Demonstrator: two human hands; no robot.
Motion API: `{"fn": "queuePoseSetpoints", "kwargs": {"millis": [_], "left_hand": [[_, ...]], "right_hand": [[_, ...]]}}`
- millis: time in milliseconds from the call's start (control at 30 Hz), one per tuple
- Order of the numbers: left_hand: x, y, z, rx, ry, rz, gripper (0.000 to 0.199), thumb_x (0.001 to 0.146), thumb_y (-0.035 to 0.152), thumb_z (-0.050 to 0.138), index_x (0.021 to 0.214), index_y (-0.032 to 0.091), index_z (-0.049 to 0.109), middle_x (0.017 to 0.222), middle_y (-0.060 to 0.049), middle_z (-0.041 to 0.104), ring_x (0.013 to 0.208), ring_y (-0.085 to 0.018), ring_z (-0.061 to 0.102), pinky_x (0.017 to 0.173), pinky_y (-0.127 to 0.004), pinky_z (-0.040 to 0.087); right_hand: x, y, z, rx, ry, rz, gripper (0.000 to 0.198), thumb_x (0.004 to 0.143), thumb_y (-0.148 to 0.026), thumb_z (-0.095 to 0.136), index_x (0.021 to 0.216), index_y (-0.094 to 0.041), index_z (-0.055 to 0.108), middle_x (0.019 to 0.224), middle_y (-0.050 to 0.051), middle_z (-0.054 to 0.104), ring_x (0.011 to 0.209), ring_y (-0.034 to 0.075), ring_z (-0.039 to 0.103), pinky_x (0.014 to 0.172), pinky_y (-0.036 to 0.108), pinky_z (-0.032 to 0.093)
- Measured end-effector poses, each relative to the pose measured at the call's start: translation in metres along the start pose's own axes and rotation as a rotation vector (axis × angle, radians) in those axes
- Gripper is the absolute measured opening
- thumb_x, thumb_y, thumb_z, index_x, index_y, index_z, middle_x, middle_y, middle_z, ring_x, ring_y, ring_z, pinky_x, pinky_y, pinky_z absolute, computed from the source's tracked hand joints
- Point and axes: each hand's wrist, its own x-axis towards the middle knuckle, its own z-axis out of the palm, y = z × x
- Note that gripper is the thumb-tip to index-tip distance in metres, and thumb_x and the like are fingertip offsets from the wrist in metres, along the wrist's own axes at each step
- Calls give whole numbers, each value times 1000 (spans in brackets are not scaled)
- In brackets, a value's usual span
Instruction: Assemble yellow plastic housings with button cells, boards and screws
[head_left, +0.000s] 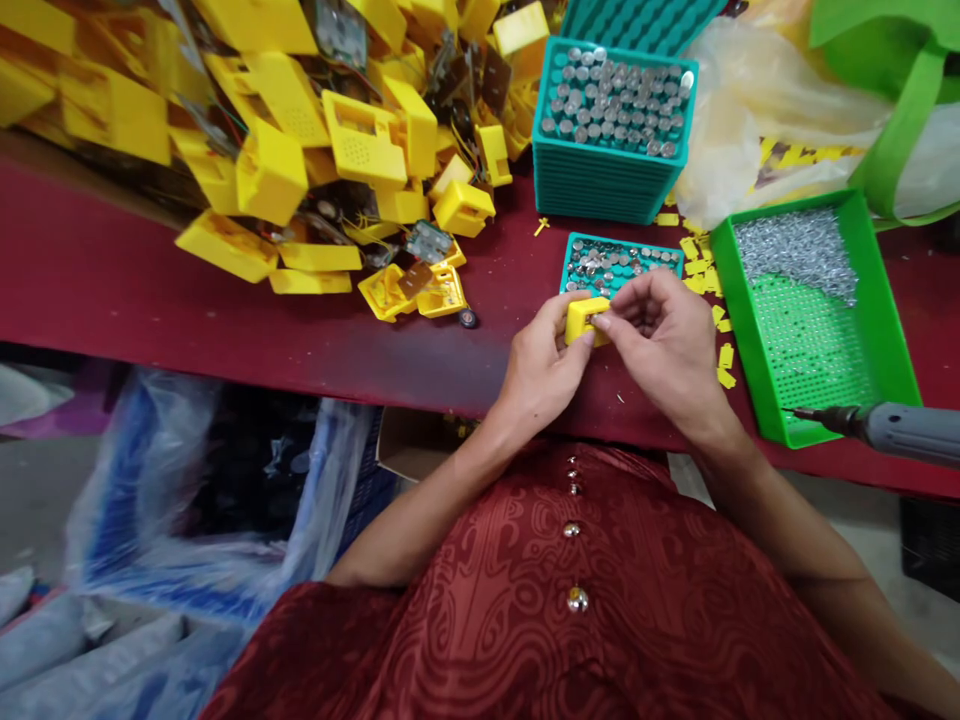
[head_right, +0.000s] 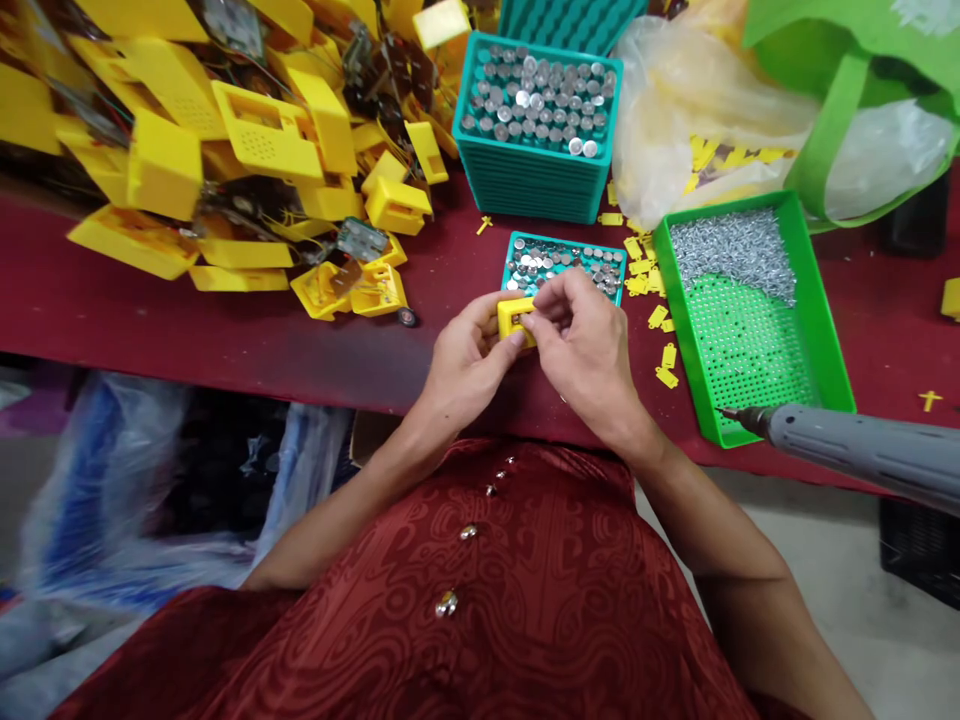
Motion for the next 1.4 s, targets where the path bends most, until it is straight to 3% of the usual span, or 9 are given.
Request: {"fn": "queuePoseSetpoints", "kwargs": {"millis": [133,267,433,567,733,900,1067,1267,1400], "left_hand": [[-5,8,1,215,29,86,41,95,18,65,136,20,65,121,-9,81,104,-23,76,99,-40,59],[-4,8,-1,229,13,94,40,95,20,67,136,22,66,117,-7,81,99,-22,76,95,-37,60],[-4,4,-5,128,-94,56,41,95,20,64,136,20,66,115,-7,80,98,-20,75,89,-33,61],[-5,6,-7,162,-127,34,41,93,22,67,134,21,70,107,-5,81,97,-20,74,90,-33,60],[2,10,-11,-163,-201,-96,40,88,27,78,127,18,72,117,-7,82,103,-19,77,93,-31,62],[9,18,-20,-513,-188,-303,48,76,31,95,119,21,76,123,-7,82,106,-20,79,90,-30,65],[9,17,-19,-525,-102,-247,52,67,35,104,112,19,82,117,-7,85,110,-21,78,100,-30,63],[4,18,-12,-455,-108,-179,49,68,37,102,110,21,83,113,-6,86,107,-21,79,102,-34,63],[2,19,-11,-390,-107,-214,47,73,38,97,113,21,79,117,-7,84,107,-21,79,95,-33,67]], "right_hand": [[-2,-3,-2,-140,-17,-103,12,80,-18,65,84,-21,54,76,-4,60,64,9,51,65,26,44],[4,0,-10,-196,-71,-151,15,80,-20,67,87,-21,54,82,-2,63,71,11,54,72,29,44],[23,13,-27,-111,-288,-5,33,74,-29,84,85,-21,54,85,-2,61,75,11,52,70,29,42],[28,23,-31,9,-458,93,34,77,-30,85,82,-20,53,77,-4,56,70,10,49,64,27,37],[26,25,-30,147,-398,127,48,72,-47,93,82,-21,54,78,-4,56,70,9,48,62,26,40],[8,16,-35,203,-157,130,42,77,-54,89,91,-22,64,83,0,65,75,12,57,67,27,50],[-17,13,-27,170,-226,225,41,79,-55,85,97,-19,76,86,3,74,74,14,63,67,30,51],[-21,19,-18,224,-214,160,45,79,-59,85,94,-17,77,82,2,73,71,12,61,63,27,48],[-22,20,-26,144,-259,177,47,79,-59,86,95,-16,78,82,3,72,70,12,60,63,27,48]]}}
